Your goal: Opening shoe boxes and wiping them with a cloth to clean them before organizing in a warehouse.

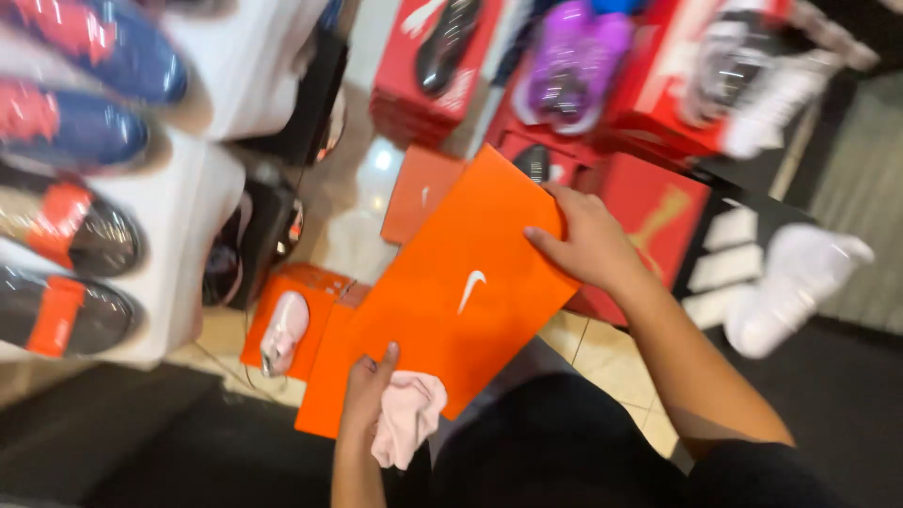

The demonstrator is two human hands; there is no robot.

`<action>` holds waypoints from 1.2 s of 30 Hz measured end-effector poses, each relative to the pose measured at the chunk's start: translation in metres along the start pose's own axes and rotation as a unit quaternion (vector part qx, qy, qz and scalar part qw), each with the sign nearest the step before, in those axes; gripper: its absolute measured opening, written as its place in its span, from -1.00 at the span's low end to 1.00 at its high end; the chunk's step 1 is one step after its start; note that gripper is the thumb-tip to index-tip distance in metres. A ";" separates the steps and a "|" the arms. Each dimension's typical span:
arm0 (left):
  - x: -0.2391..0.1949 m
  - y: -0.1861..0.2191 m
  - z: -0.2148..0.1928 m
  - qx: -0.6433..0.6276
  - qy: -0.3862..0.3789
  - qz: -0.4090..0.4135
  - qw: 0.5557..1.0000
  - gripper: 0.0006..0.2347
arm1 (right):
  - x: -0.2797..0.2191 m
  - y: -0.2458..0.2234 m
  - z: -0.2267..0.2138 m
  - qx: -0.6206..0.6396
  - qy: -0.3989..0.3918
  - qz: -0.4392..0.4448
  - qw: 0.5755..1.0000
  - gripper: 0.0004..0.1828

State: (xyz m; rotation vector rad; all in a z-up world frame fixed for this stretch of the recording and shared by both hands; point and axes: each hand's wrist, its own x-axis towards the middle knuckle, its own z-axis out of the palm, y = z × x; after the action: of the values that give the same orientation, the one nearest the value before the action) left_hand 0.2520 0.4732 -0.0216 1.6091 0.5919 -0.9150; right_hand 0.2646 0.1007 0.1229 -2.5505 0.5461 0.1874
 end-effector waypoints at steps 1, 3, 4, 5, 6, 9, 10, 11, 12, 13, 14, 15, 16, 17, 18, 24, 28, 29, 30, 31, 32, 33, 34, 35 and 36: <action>-0.011 0.002 0.008 0.037 -0.032 0.033 0.998 -0.66 | -0.018 0.017 -0.011 0.011 -0.003 0.029 1.000 -0.31; -0.022 -0.005 0.031 0.087 -0.068 0.074 0.991 -0.64 | -0.046 0.053 -0.030 0.029 0.005 0.064 0.998 -0.33; -0.021 -0.015 0.046 0.087 -0.114 0.092 0.985 -0.70 | -0.057 0.073 -0.038 0.035 -0.007 0.102 0.994 -0.30; -0.012 -0.018 0.067 0.085 -0.162 0.118 0.976 -0.65 | -0.059 0.095 -0.049 0.039 -0.013 0.136 0.990 -0.27; -0.016 -0.004 0.092 0.095 -0.170 0.133 0.972 -0.65 | -0.056 0.119 -0.058 0.044 0.006 0.139 0.989 -0.27; -0.024 -0.018 0.153 0.235 -0.156 0.188 0.941 -0.53 | -0.047 0.184 -0.061 -0.003 -0.016 0.200 0.980 -0.23; -0.006 -0.041 0.176 0.202 -0.186 0.158 0.949 -0.51 | -0.040 0.203 -0.061 0.007 -0.013 0.200 0.980 -0.24; 0.015 -0.062 0.204 0.166 -0.217 0.128 0.953 -0.48 | -0.030 0.225 -0.064 0.015 -0.010 0.199 0.980 -0.23; 0.018 -0.065 0.218 0.168 -0.219 0.136 0.951 -0.48 | -0.014 0.253 -0.050 0.016 -0.001 0.199 0.980 -0.23; 0.017 -0.075 0.234 0.090 -0.223 0.097 0.966 -0.52 | -0.001 0.283 -0.035 -0.008 -0.020 0.203 0.979 -0.25; 0.016 -0.085 0.249 0.011 -0.224 0.058 0.973 -0.52 | 0.014 0.312 -0.019 -0.033 -0.039 0.208 0.977 -0.26; 0.027 -0.100 0.255 0.004 -0.225 0.060 0.973 -0.52 | 0.018 0.325 -0.008 -0.038 -0.038 0.204 0.977 -0.26; 0.038 -0.116 0.260 -0.003 -0.195 0.054 0.979 -0.49 | 0.023 0.337 0.003 -0.014 -0.030 0.202 0.979 -0.27; 0.051 -0.128 0.264 -0.010 -0.164 0.051 0.985 -0.47 | 0.030 0.346 0.014 0.011 -0.020 0.197 0.980 -0.28; 0.033 -0.108 0.267 -0.016 -0.164 0.056 0.985 -0.47 | 0.025 0.330 0.005 0.007 -0.018 0.191 0.981 -0.28; -0.036 -0.040 0.249 -0.077 -0.051 0.088 0.992 -0.46 | -0.090 0.228 0.023 0.151 0.198 0.032 0.968 -0.38; -0.065 -0.003 0.282 -0.196 0.002 0.117 0.973 -0.67 | -0.172 0.163 0.068 0.305 0.127 -0.183 0.926 -0.04; -0.065 -0.003 0.295 -0.194 -0.046 0.103 0.975 -0.62 | -0.184 0.153 0.085 0.302 0.082 -0.175 0.934 0.15; -0.061 0.005 0.302 -0.189 -0.052 0.098 0.976 -0.62 | -0.178 0.150 0.079 0.301 0.085 -0.166 0.935 0.15; -0.054 0.016 0.312 -0.098 -0.130 0.128 0.978 -0.71 | -0.166 0.149 0.071 0.349 0.153 -0.180 0.907 -0.13; -0.048 0.028 0.322 -0.006 -0.207 0.157 0.966 -0.78 | -0.154 0.148 0.063 0.393 0.220 -0.194 0.871 -0.27; -0.032 0.038 0.315 0.000 -0.216 0.155 0.964 -0.78 | -0.144 0.165 0.064 0.390 0.228 -0.187 0.872 -0.27; -0.017 0.049 0.309 0.180 -0.191 0.288 0.921 -0.79 | -0.133 0.183 0.066 0.254 0.298 -0.130 0.911 -0.51; 0.001 0.062 0.304 0.349 -0.159 0.411 0.827 -0.80 | -0.122 0.201 0.068 0.110 0.360 -0.066 0.924 -0.62; 0.025 0.065 0.308 0.353 -0.171 0.414 0.821 -0.80 | -0.113 0.207 0.073 0.106 0.368 -0.055 0.922 -0.62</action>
State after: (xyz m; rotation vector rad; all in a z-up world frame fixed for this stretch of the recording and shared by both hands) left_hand 0.2411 0.1580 -0.0234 1.9967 -0.7756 -0.7298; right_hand 0.0740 0.0150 -0.0086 -2.3641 0.6393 -0.8596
